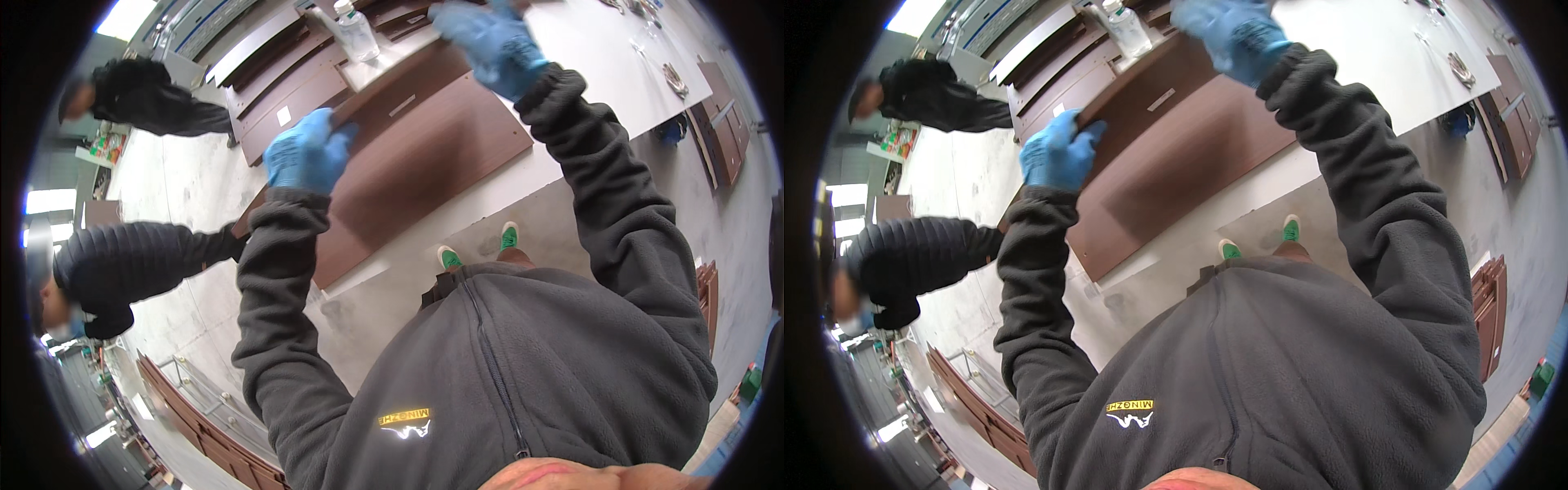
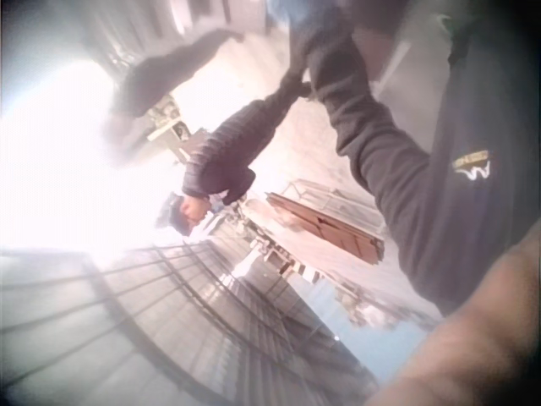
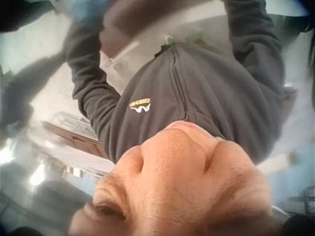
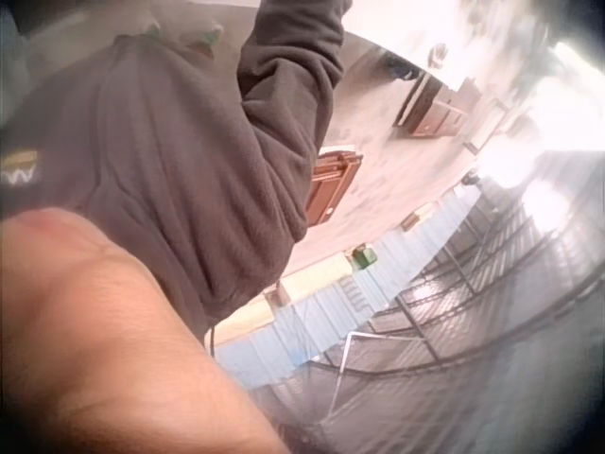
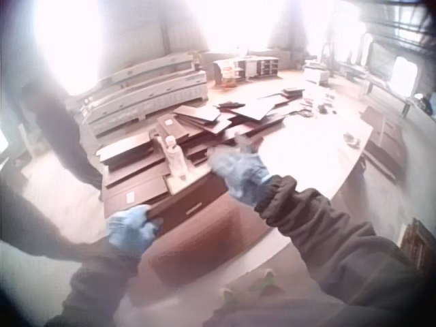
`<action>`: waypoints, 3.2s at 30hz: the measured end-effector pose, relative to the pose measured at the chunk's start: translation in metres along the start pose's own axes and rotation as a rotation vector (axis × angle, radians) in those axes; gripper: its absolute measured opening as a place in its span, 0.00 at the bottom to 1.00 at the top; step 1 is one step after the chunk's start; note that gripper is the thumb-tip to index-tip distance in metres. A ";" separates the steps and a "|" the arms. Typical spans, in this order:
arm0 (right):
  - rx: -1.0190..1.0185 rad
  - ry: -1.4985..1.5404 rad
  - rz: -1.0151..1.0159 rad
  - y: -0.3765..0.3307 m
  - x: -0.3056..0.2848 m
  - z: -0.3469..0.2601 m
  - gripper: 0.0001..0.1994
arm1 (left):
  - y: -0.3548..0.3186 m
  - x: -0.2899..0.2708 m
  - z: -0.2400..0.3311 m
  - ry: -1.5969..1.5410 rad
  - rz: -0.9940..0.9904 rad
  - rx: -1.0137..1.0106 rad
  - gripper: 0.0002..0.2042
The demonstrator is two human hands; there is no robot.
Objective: The person picks up brown wood panels from a stack, wipes each panel with a cloth, and places them on a table. They then pick up a water bottle, pour water onto the cloth, and continue wiping the panels before stacking them back on the floor.
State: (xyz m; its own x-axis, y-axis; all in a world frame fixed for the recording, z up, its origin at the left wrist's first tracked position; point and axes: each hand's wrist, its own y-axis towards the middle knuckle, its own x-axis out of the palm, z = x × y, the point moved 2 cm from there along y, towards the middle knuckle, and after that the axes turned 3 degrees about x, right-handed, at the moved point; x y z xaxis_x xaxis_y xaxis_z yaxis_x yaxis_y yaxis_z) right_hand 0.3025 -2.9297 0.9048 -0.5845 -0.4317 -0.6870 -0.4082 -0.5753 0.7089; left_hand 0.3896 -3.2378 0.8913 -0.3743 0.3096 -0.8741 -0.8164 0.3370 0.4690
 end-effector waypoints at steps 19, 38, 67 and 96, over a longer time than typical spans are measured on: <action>1.768 1.290 0.547 -0.419 -0.025 0.088 0.19 | 0.086 0.155 0.230 -1.182 -0.082 -0.684 0.18; 1.903 0.525 0.760 -0.602 -0.234 0.317 0.15 | 0.222 0.386 0.519 -1.390 -0.394 -0.645 0.18; 2.348 0.104 0.992 -1.041 -0.352 0.773 0.27 | 0.640 0.806 1.055 -0.936 -0.837 0.019 0.32; 2.409 0.365 0.989 -1.092 -0.192 1.266 0.33 | 0.965 1.006 1.102 -1.525 0.067 -0.412 0.25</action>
State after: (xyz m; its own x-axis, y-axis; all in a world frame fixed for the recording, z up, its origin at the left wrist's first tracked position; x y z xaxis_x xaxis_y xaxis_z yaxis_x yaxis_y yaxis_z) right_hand -0.0272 -1.3389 0.4649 -0.9856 -0.1442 -0.0882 -0.0740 0.8373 -0.5418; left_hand -0.2907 -1.6214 0.6040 0.1555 0.9657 0.2081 -0.9709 0.1105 0.2126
